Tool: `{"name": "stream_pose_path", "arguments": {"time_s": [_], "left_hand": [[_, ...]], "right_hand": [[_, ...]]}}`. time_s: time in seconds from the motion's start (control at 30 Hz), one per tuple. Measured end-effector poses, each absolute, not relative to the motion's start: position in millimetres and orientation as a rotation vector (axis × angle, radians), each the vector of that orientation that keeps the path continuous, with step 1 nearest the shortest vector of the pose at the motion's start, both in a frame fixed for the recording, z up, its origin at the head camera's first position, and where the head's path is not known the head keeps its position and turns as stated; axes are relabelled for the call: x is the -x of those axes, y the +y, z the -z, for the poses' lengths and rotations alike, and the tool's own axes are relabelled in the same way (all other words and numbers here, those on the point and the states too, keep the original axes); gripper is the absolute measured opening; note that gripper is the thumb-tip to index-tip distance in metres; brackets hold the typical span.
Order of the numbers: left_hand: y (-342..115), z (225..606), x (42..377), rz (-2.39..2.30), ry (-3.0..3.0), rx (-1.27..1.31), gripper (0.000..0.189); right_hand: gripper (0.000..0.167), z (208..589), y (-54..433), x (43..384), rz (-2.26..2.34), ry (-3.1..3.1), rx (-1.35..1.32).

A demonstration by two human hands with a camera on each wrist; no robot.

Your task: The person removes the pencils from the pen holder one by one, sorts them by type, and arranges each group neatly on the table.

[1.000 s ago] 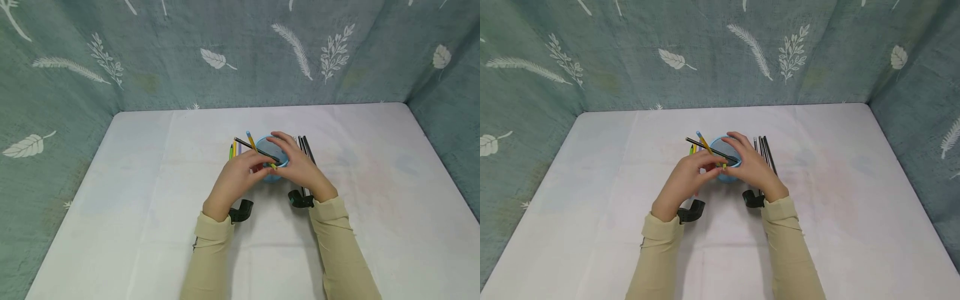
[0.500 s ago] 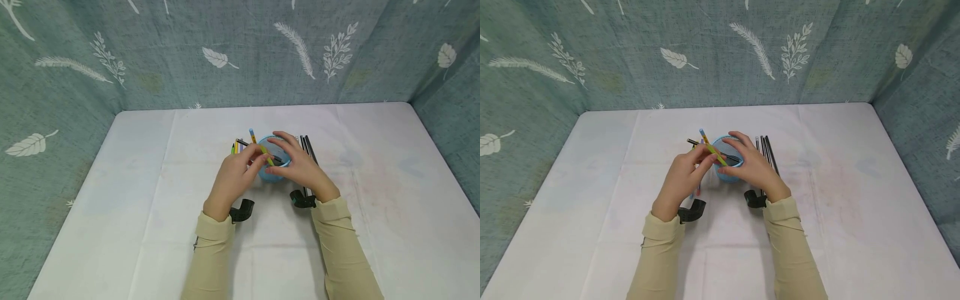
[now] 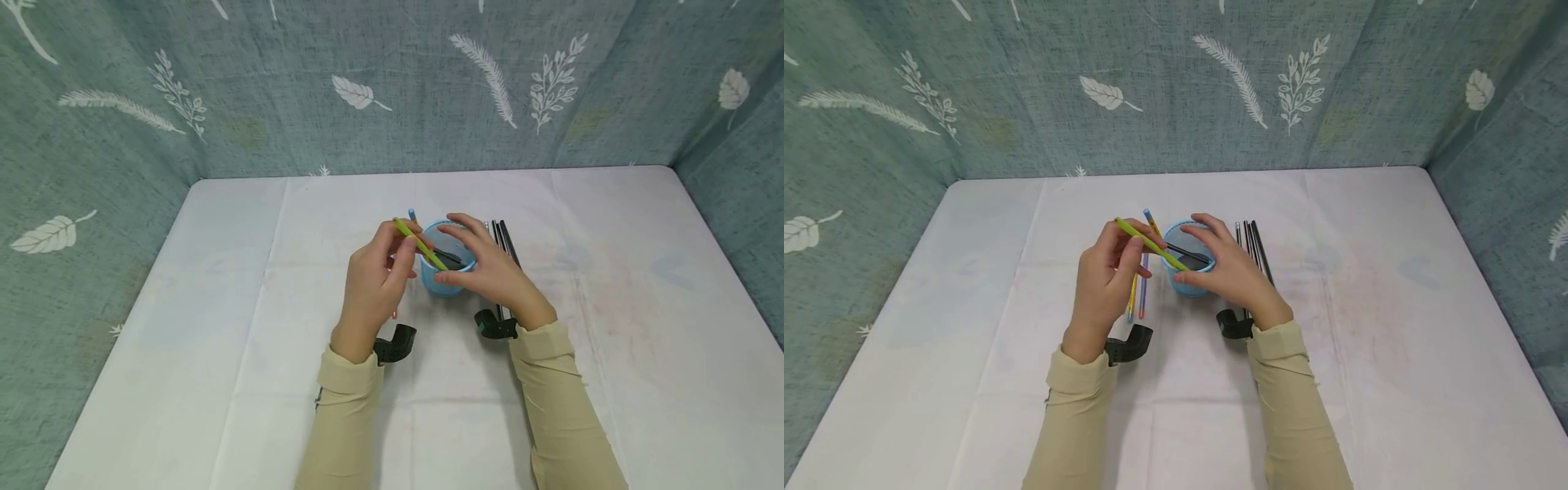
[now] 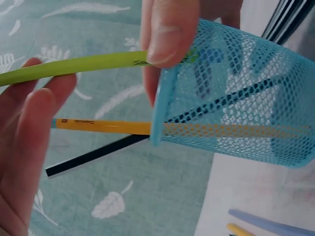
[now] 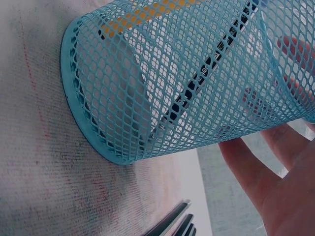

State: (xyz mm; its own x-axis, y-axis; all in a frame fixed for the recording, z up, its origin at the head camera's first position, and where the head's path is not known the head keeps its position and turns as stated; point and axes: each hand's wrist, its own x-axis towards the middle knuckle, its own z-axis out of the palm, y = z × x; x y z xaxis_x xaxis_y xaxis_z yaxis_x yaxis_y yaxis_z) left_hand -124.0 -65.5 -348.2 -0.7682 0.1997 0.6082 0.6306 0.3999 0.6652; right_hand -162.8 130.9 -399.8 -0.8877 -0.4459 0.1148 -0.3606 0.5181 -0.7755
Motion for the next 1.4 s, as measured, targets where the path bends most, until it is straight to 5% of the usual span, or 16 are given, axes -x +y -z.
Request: {"name": "stream_pose_path", "arguments": {"time_s": [0.77, 1.4], "left_hand": [[-77, 347, 128, 1.368, -2.090, 0.634, 0.028], [-97, 367, 139, 1.298, -2.325, 0.196, 0.033]], "right_hand": [[0.073, 401, 133, 161, 1.289, 2.671, 0.689], [0.070, 399, 130, 161, 1.298, 2.668, 0.700]]}}
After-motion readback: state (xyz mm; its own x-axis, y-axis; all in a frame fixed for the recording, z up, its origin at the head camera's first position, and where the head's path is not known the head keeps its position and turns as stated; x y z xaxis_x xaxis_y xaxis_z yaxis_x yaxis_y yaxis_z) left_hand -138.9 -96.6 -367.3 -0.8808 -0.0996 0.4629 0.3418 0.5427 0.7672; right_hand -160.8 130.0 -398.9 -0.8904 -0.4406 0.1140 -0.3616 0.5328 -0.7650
